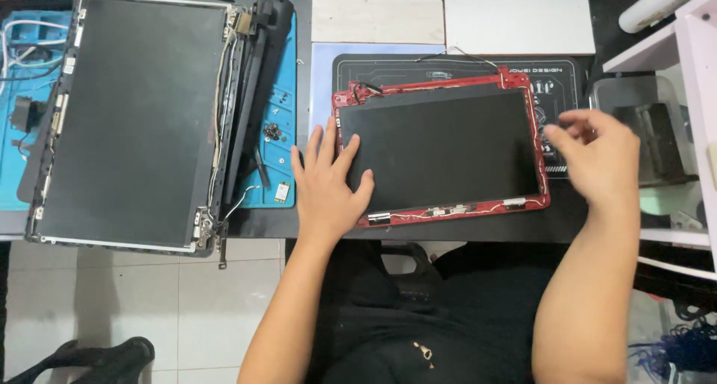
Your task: The person works at a repair bench on a red Acer laptop with the front bezel removed. They route and tuck the display cable along the bottom edge of the lid, position the new screen panel into the lid, press it into place, and align the bezel over the panel.
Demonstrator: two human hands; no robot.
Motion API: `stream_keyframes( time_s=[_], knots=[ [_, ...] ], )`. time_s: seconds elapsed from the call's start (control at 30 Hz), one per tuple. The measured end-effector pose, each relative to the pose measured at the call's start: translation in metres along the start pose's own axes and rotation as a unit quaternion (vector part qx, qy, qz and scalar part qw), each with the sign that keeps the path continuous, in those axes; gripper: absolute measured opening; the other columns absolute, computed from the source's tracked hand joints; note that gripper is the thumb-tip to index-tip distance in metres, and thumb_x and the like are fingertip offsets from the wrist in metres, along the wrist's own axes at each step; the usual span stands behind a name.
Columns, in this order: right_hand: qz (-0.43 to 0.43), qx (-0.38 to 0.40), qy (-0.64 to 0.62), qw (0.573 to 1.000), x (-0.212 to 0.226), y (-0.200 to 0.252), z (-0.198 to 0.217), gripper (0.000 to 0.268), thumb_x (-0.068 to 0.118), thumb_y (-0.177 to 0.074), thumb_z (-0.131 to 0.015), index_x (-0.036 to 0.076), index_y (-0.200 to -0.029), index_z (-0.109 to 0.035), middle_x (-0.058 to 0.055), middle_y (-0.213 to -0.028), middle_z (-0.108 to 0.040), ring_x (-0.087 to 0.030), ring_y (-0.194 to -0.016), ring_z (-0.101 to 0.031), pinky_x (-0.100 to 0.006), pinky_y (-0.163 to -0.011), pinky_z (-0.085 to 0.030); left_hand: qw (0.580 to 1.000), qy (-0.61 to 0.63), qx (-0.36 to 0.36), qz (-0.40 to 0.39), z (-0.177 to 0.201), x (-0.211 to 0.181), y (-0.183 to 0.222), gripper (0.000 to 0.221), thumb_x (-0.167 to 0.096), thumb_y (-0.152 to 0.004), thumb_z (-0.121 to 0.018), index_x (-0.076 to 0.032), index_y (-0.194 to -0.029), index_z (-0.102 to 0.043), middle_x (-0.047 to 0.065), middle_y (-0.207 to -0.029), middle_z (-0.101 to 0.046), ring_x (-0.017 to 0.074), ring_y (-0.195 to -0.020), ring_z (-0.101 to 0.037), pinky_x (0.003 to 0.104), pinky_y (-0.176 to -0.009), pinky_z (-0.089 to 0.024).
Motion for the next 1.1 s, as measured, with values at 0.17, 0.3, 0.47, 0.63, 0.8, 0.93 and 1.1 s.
stream_keyframes(
  time_s=[0.17, 0.3, 0.47, 0.63, 0.8, 0.93, 1.1],
  knots=[
    [0.151, -0.069, 0.028, 0.986, 0.070, -0.072, -0.006, 0.028, 0.010, -0.094, -0.083, -0.001, -0.117, -0.073, -0.011, -0.099, -0.067, -0.019, -0.081, -0.063, -0.034, -0.074, -0.051, 0.999, 0.032, -0.031, -0.018, -0.002, 0.003, 0.003, 0.052, -0.028, -0.083, -0.074, -0.009, -0.132, -0.069, 0.021, -0.159, -0.043, 0.0424, -0.147, -0.038, 0.055, -0.119, -0.030],
    [0.444, -0.135, 0.221, 0.858, 0.108, -0.129, -0.029, 0.036, 0.010, -0.088, -0.076, -0.004, -0.120, -0.068, -0.023, -0.115, -0.068, -0.042, -0.109, -0.064, -0.048, -0.089, -0.052, 0.999, 0.028, -0.035, -0.021, -0.001, 0.002, 0.002, 0.053, -0.028, -0.083, -0.075, -0.009, -0.132, -0.069, 0.022, -0.157, -0.044, 0.0421, -0.146, -0.039, 0.055, -0.118, -0.030],
    [0.413, -0.044, 0.363, 0.834, 0.073, -0.216, -0.065, 0.026, 0.024, -0.100, -0.075, 0.004, -0.116, -0.070, -0.019, -0.106, -0.070, -0.038, -0.100, -0.065, -0.053, -0.084, -0.047, 0.999, 0.027, -0.033, -0.015, 0.001, 0.000, 0.000, 0.052, -0.029, -0.084, -0.075, -0.009, -0.131, -0.069, 0.022, -0.156, -0.045, 0.0422, -0.145, -0.039, 0.055, -0.118, -0.030],
    [0.469, -0.057, 0.395, 0.788, 0.084, -0.235, -0.072, 0.027, 0.025, -0.095, -0.071, 0.014, -0.119, -0.070, -0.011, -0.104, -0.072, -0.033, -0.103, -0.068, -0.050, -0.083, -0.048, 0.999, 0.029, -0.040, -0.009, 0.005, -0.002, -0.001, 0.052, -0.030, -0.084, -0.075, -0.008, -0.131, -0.069, 0.022, -0.154, -0.047, 0.0419, -0.145, -0.040, 0.055, -0.118, -0.030],
    [0.358, 0.015, 0.462, 0.811, 0.049, -0.279, -0.087, 0.029, 0.035, -0.106, -0.072, 0.011, -0.123, -0.074, -0.016, -0.097, -0.074, -0.036, -0.095, -0.070, -0.052, -0.081, -0.053, 0.999, 0.038, -0.024, 0.000, 0.006, -0.002, -0.001, 0.051, -0.031, -0.085, -0.074, -0.008, -0.130, -0.069, 0.022, -0.155, -0.046, 0.0417, -0.146, -0.039, 0.055, -0.118, -0.030],
    [0.234, 0.078, 0.422, 0.872, 0.080, -0.260, -0.076, 0.035, 0.032, -0.105, -0.068, 0.005, -0.127, -0.070, -0.026, -0.099, -0.072, -0.043, -0.086, -0.070, -0.052, -0.075, -0.057, 0.999, 0.039, -0.021, 0.006, 0.005, -0.003, 0.000, 0.051, -0.031, -0.085, -0.075, -0.008, -0.130, -0.069, 0.021, -0.155, -0.046, 0.0415, -0.146, -0.039, 0.056, -0.118, -0.028],
    [0.265, 0.081, 0.346, 0.896, 0.089, -0.262, -0.067, 0.030, 0.030, -0.115, -0.060, 0.006, -0.124, -0.075, -0.026, -0.094, -0.072, -0.044, -0.081, -0.070, -0.052, -0.075, -0.056, 0.999, 0.034, -0.023, 0.006, 0.005, -0.002, -0.005, 0.052, -0.032, -0.085, -0.075, -0.008, -0.131, -0.069, 0.021, -0.156, -0.045, 0.0418, -0.147, -0.038, 0.057, -0.118, -0.028]
  ],
)
Point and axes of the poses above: each hand's wrist, its own y-axis away from the middle knuckle, its own z-axis out of the back of the hand, x = y × z, the point moved 3 cm from there along -y, towards the middle knuckle
